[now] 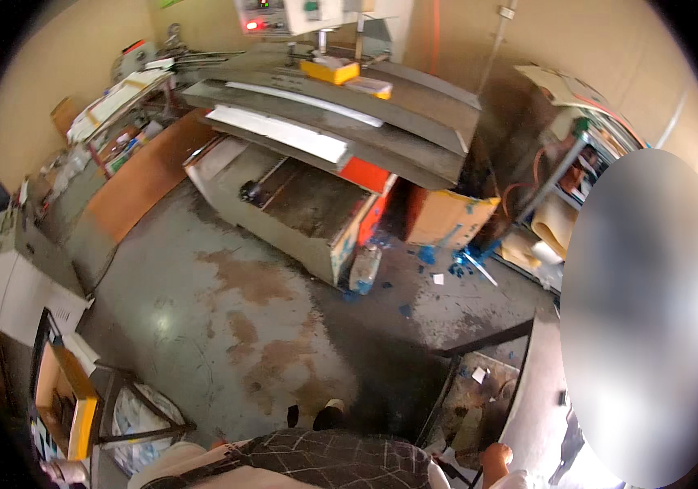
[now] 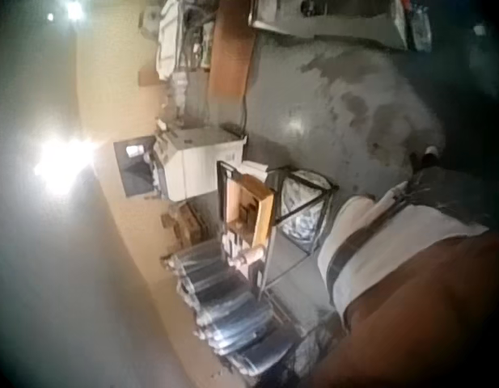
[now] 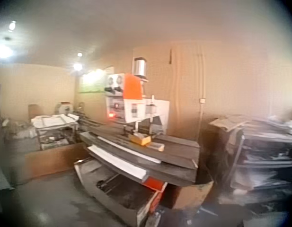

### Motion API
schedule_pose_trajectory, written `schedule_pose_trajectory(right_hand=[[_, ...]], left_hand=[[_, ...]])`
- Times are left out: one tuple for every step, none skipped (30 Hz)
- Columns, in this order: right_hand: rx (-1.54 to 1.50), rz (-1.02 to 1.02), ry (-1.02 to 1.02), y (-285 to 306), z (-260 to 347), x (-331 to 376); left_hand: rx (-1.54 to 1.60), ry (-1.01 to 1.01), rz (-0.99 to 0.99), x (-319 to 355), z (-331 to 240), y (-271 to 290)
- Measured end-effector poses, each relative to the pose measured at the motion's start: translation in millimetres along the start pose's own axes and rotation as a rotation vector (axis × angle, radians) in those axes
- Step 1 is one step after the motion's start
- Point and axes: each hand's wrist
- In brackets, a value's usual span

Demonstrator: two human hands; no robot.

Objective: The person places light blue tape onto several white tapered plastic strips laid on a metal workbench. They smooth each piece of tape by hand, then gather the finished strips together at the end.

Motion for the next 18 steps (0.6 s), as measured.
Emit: schedule_pose_trajectory(right_hand=[[0.018, 0.022, 0.007, 9.9, 2.2, -6.2], [0.008, 0.024, 0.015, 24.6, 9.5, -18.0], [-0.031, 0.033, 0.022, 37.5, 19.2, -19.2], [-0.07, 0.03, 0.026, 56.2, 27.3, -14.0], [-0.095, 0.027, 0.035, 73.3, 33.7, -10.2], [-0.127, 0.033, 0.061, 80.8, 45.6, -10.5], [-0.163, 0.035, 0.082, 92.3, 58.9, -9.3], [-0.19, 0.035, 0.095, 101.9, 67.4, -7.7], [-0.212, 0.03, 0.098, 119.9, 73.1, -3.2], [-0.231, 0.035, 0.109, 129.7, 79.1, -3.1], [-0.255, 0.044, 0.119, 136.9, 84.3, -1.9], [-0.281, 0.057, 0.129, 141.9, 90.3, -2.7], [-0.311, 0.073, 0.14, 146.2, 94.1, -3.5], [-0.347, 0.085, 0.15, 150.3, 98.4, -3.4], [-0.389, 0.108, 0.16, 149.7, 102.0, -2.7], [-0.43, 0.14, 0.174, 152.4, 107.1, -0.3], [-0.468, 0.163, 0.2, 161.7, 114.7, -0.7], [-0.503, 0.191, 0.244, 173.3, 126.4, -2.0]], left_hand=[[0.089, 0.041, -0.014, 4.4, 10.2, -4.7], [0.17, 0.065, -0.02, 8.7, 16.0, -15.9], [0.234, 0.074, -0.029, 11.4, 16.9, -21.3], [0.301, 0.07, -0.031, 13.7, 16.4, -29.5], [0.359, 0.056, -0.031, 14.0, 10.7, -40.6], [0.405, 0.033, -0.033, 14.9, -2.1, -39.1], [0.442, 0.005, -0.03, 14.6, -15.1, -37.1], [0.475, -0.03, -0.018, 11.3, -30.3, -35.1], [0.511, -0.066, 0.002, 7.2, -46.4, -38.9], [0.522, -0.104, 0.013, 1.9, -63.5, -34.2], [0.529, -0.143, 0.025, -4.6, -80.8, -27.1], [0.517, -0.174, 0.033, -12.7, -98.2, -18.1], [0.504, -0.206, 0.04, -21.1, -115.7, -7.1], [0.485, -0.24, 0.042, -33.9, -135.5, 6.7], [0.453, -0.268, 0.046, -49.5, -155.9, 22.3], [0.416, -0.287, 0.053, -63.7, -174.3, 37.8], [0.388, -0.306, 0.053, -79.5, -191.4, 54.0], [0.352, -0.313, 0.048, -93.0, -209.3, 74.4]])
Point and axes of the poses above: each hand's wrist, its own x-axis away from the middle knuckle, its own y-axis out of the back of the hand, z = x × y, and after that the axes turned 11 degrees about x, right-handed
